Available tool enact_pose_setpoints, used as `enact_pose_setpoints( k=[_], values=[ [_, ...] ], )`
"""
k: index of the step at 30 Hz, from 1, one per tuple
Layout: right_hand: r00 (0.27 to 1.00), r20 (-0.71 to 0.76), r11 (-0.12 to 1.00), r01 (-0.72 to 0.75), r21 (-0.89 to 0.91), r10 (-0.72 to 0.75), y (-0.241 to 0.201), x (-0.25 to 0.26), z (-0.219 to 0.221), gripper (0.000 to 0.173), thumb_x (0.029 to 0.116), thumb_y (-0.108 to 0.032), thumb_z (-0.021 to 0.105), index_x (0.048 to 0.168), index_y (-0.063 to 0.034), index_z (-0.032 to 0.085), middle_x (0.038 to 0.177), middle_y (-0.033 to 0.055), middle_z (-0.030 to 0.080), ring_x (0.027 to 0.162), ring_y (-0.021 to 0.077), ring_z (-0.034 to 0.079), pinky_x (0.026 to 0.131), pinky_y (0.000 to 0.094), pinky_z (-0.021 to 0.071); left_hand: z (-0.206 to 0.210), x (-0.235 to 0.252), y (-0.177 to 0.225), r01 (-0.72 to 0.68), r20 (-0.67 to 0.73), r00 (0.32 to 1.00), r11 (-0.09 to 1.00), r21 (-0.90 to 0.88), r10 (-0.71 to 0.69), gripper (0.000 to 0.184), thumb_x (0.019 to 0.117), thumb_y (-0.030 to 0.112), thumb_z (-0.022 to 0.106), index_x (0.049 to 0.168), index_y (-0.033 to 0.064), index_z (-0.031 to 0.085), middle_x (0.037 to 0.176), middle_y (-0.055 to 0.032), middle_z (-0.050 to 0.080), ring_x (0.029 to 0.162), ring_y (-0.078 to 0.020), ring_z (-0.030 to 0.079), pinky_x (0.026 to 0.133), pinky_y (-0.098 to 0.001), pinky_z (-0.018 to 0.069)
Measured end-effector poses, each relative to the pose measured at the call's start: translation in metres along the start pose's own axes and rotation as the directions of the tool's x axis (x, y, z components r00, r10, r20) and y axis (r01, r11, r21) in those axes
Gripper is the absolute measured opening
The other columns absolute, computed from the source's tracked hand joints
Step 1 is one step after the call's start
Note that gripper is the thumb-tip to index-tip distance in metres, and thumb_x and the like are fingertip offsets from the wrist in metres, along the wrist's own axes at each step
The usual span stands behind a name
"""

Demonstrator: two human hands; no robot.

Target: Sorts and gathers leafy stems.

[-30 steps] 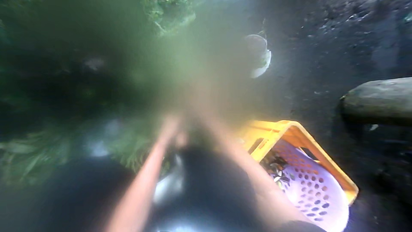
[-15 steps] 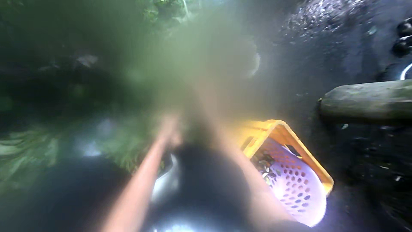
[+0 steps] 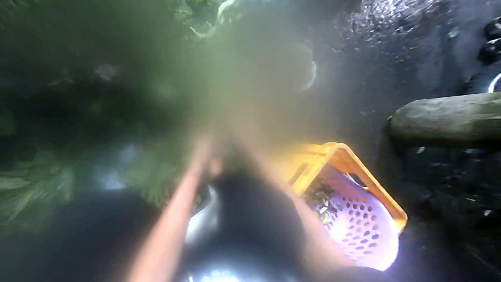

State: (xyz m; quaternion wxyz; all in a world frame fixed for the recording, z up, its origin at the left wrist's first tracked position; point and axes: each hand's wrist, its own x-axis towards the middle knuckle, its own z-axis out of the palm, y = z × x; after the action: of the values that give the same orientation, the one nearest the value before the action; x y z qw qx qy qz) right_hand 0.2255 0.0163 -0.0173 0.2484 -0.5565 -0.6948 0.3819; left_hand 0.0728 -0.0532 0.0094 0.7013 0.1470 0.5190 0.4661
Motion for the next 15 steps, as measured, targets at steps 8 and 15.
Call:
enact_pose_setpoints(
  k=[8,15],
  values=[
    [0.843,0.374,0.904,-0.427,0.027,0.387,-0.031,-0.03,-0.059,0.045,0.1052,-0.035,0.056,0.14,-0.006,0.06,0.138,0.0123,0.062,0.123,0.0234,0.061,0.104,0.0457,0.0497,0.015,-0.005,0.018,-0.046,0.104,0.993,0.999,-0.015,0.047,0.038,0.1128,0.037,0.027,0.12,0.0132,0.056,0.055,0.0046,0.041,0.043,-0.0052,0.04,0.043,-0.0193,0.0392],
    [0.893,0.429,0.673,-0.399,0.622,0.133,-0.073,0.018,-0.008,0.036,0.1058,-0.017,0.053,0.138,-0.0025,0.048,0.107,0.0093,0.073,0.093,0.0149,0.071,0.086,0.0335,0.0589,0.013,-0.001,-0.001,-0.117,0.064,0.993,0.924,0.364,0.101,0.056,0.1084,0.056,0.025,0.139,0.0164,0.051,0.097,-0.0034,0.069,0.08,-0.0127,0.067,0.071,-0.0335,0.0601]
  ],
)
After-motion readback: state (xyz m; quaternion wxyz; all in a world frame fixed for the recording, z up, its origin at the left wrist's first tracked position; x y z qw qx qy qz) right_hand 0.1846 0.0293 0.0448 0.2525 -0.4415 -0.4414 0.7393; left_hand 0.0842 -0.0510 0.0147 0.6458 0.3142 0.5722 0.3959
